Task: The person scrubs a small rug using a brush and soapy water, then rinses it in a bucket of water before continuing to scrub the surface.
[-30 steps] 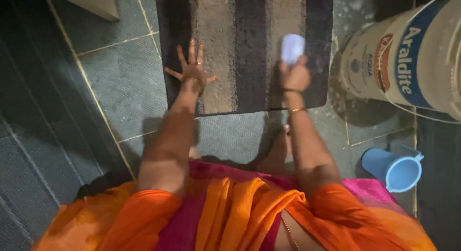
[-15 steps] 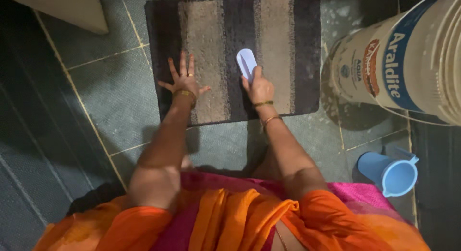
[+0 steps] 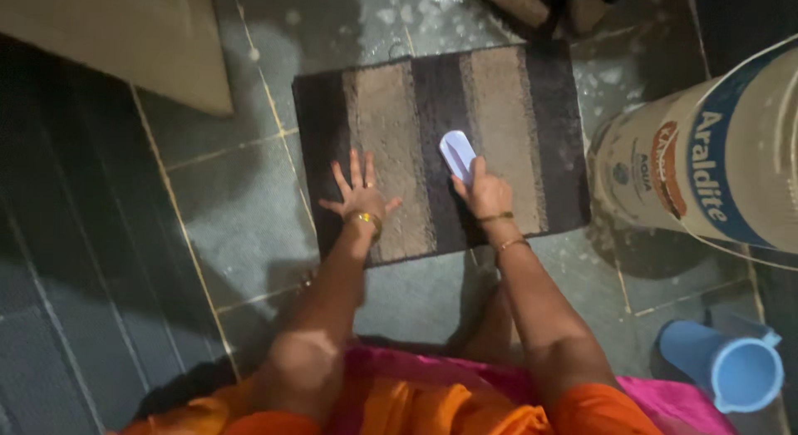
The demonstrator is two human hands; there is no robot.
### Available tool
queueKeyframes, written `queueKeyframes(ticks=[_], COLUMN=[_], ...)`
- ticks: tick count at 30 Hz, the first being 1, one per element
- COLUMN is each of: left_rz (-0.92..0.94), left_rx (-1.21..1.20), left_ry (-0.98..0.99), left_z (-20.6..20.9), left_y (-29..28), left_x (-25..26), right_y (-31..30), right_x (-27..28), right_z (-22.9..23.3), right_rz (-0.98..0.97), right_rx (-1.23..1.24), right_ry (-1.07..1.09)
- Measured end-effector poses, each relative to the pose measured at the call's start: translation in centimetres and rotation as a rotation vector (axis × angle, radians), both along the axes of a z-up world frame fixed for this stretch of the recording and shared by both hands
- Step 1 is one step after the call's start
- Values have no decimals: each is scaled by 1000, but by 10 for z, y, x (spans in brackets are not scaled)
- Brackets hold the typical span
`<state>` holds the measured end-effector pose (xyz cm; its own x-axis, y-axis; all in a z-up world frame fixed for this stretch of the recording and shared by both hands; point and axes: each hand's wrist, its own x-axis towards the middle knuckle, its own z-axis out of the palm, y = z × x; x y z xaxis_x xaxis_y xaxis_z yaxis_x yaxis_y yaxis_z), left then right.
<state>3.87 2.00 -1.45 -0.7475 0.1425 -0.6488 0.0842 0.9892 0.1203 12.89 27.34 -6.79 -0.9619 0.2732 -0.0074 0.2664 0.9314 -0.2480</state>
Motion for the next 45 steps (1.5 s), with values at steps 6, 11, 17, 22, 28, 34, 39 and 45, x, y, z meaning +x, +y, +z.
queueKeyframes(ticks=[6, 11, 17, 22, 28, 34, 39, 45], left_rz=[10, -30, -24, -55, -65, -85, -78, -97], left_rx=[-14, -8, -6, -23, -57, 41, 15, -19], left_ry=[-49, -3, -71, -104, -122, 33, -27, -27], left_z=[-2, -2, -3, 1, -19, -30, -12, -2], left_y=[-2, -3, -3, -5, -5, -13, -11, -8], left_x=[-7, -7, -9, -15, -17, -6, -9, -11], right_y=[-2, -9, -15, -18, -9, -27, -21, -17], right_x=[0, 3, 5, 0, 5, 1, 5, 8], right_z=[2, 7, 4, 5, -2, 3, 6, -15], right_rz=[-24, -74, -96, -147, -154, -157, -137, -143], right_rx=[-40, -37, -54, -48, -54, -59, -27, -46], right_ry=[-27, -17, 15, -7, -75, -24, -7, 22])
